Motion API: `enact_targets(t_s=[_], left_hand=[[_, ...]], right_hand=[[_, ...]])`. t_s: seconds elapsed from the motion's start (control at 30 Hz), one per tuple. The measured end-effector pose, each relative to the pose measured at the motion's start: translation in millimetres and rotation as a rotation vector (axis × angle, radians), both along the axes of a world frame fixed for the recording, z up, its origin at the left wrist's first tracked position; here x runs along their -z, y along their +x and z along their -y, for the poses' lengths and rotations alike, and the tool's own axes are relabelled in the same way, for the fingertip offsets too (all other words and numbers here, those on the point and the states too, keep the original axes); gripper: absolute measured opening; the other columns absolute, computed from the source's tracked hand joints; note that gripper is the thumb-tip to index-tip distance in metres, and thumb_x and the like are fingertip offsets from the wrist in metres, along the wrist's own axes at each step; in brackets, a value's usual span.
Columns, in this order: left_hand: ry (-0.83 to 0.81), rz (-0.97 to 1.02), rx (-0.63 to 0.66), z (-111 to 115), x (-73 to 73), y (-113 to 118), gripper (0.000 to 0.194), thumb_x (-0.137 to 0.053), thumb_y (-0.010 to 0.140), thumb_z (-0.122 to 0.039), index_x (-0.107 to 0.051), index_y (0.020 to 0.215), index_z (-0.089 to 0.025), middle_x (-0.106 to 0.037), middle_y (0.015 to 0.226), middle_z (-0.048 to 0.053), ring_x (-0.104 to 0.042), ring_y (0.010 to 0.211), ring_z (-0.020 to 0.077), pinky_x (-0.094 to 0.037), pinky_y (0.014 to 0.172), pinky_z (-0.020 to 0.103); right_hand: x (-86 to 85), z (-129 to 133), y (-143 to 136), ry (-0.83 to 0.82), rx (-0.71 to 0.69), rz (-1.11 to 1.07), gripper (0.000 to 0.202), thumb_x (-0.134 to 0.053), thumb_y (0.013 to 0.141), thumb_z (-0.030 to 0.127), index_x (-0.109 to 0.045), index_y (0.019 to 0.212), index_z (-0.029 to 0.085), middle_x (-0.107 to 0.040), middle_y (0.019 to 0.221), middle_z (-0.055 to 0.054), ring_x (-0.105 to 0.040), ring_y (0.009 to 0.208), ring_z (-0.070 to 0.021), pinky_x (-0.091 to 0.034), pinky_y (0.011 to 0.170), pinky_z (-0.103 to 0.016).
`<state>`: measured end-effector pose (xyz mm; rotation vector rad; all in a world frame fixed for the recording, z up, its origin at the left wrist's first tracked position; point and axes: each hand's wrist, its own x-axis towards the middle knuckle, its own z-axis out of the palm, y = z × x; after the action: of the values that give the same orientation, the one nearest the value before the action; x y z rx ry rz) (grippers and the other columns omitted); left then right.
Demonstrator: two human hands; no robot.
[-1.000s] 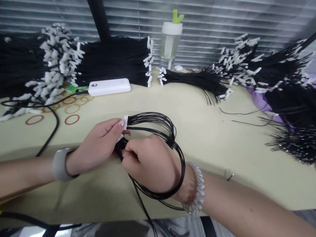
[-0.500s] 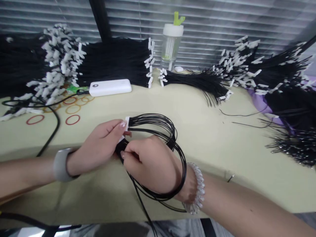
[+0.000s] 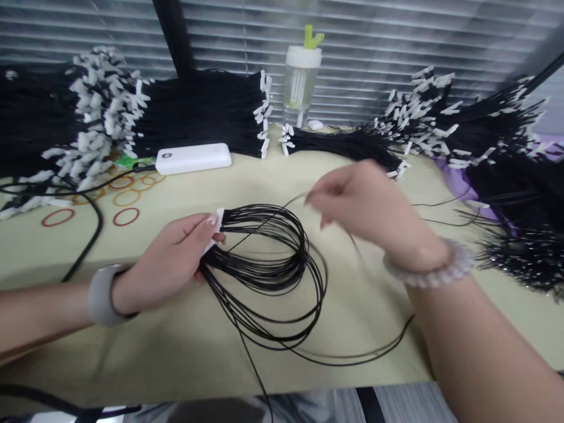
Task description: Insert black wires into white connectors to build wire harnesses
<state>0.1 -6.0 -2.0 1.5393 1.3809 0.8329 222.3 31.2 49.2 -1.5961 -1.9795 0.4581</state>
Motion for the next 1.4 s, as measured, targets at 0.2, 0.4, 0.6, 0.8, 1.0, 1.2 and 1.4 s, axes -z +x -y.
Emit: enact_targets(t_s=[0.2, 0.4, 0.6, 0.8, 1.0, 1.2, 1.4], left_hand=[[0.007, -0.021, 0.005, -0.7, -1.0, 0.5, 0.036, -0.033, 0.083, -0.046, -0.05, 0.068, -0.017, -0.039, 0.044, -0.005, -0.04, 0.036, 0.0073, -0.031, 0.032, 0.016], [-0.028, 0.044, 0.008, 0.3, 0.6, 0.7, 0.036, -0.034, 0.081, -0.048, -0.049, 0.069, -0.018, -0.044, 0.053, -0.004, -0.04, 0.036, 0.0063, -0.034, 0.032, 0.017], [-0.007, 0.007, 0.048, 3.1, -0.7, 0.6, 0.034, -0.033, 0.083, -0.045, -0.048, 0.069, -0.018, -0.04, 0.048, -0.005, -0.04, 0.037, 0.0069, -0.032, 0.035, 0.017], [0.053, -0.048, 0.072, 2.0, -2.4, 3.0, 0.033, -0.031, 0.084, -0.042, -0.045, 0.066, -0.018, -0.039, 0.05, -0.005, -0.038, 0.04, 0.0066, -0.031, 0.038, 0.017], [0.159, -0.154, 0.089, 1.3, -1.8, 2.3, 0.033, -0.031, 0.085, -0.037, -0.046, 0.065, -0.017, -0.042, 0.054, -0.004, -0.039, 0.05, 0.0079, -0.032, 0.046, 0.018], [0.17, -0.164, 0.109, 1.4, -1.1, 0.8, 0.033, -0.029, 0.086, -0.038, -0.047, 0.068, -0.017, -0.045, 0.059, -0.003, -0.041, 0.055, 0.0095, -0.034, 0.051, 0.02], [0.127, -0.135, 0.119, 3.7, -0.7, 1.4, 0.033, -0.028, 0.086, -0.039, -0.048, 0.07, -0.017, -0.043, 0.054, -0.003, -0.039, 0.048, 0.0094, -0.033, 0.046, 0.02]], right_hand=[[-8.4, -24.4, 27.8, 0.35, 0.196, -0.843, 0.034, -0.053, 0.07, 0.018, -0.061, 0.101, 0.007, -0.058, 0.103, -0.016, -0.055, 0.069, -0.0106, -0.024, 0.049, -0.033], [-2.7, -3.4, 2.4, 0.147, -0.013, -0.502, 0.035, -0.046, 0.079, 0.027, -0.047, 0.112, 0.015, -0.062, 0.071, -0.004, -0.041, 0.044, 0.0018, -0.022, 0.044, -0.024], [15.7, 20.3, -33.0, 0.153, -0.346, 0.033, 0.012, -0.051, 0.078, 0.023, -0.056, 0.069, 0.016, -0.056, 0.065, 0.002, -0.048, 0.059, -0.0056, -0.037, 0.055, -0.019], [26.4, 26.8, -44.2, 0.213, -0.402, 0.064, 0.012, -0.046, 0.08, 0.015, -0.054, 0.071, 0.014, -0.051, 0.071, 0.0, -0.046, 0.066, -0.0067, -0.036, 0.061, -0.019], [29.5, 30.1, -49.4, 0.21, -0.367, 0.107, 0.015, -0.042, 0.08, 0.012, -0.055, 0.074, 0.013, -0.052, 0.073, -0.002, -0.046, 0.067, -0.009, -0.035, 0.061, -0.021], [30.3, 30.6, -51.4, 0.194, -0.366, 0.131, 0.015, -0.041, 0.081, 0.014, -0.055, 0.077, 0.013, -0.052, 0.077, -0.002, -0.045, 0.068, -0.0096, -0.035, 0.062, -0.022], [31.1, 31.5, -51.0, 0.189, -0.359, 0.219, 0.021, -0.036, 0.083, 0.017, -0.056, 0.077, 0.013, -0.052, 0.075, -0.004, -0.046, 0.068, -0.0105, -0.036, 0.063, -0.023]])
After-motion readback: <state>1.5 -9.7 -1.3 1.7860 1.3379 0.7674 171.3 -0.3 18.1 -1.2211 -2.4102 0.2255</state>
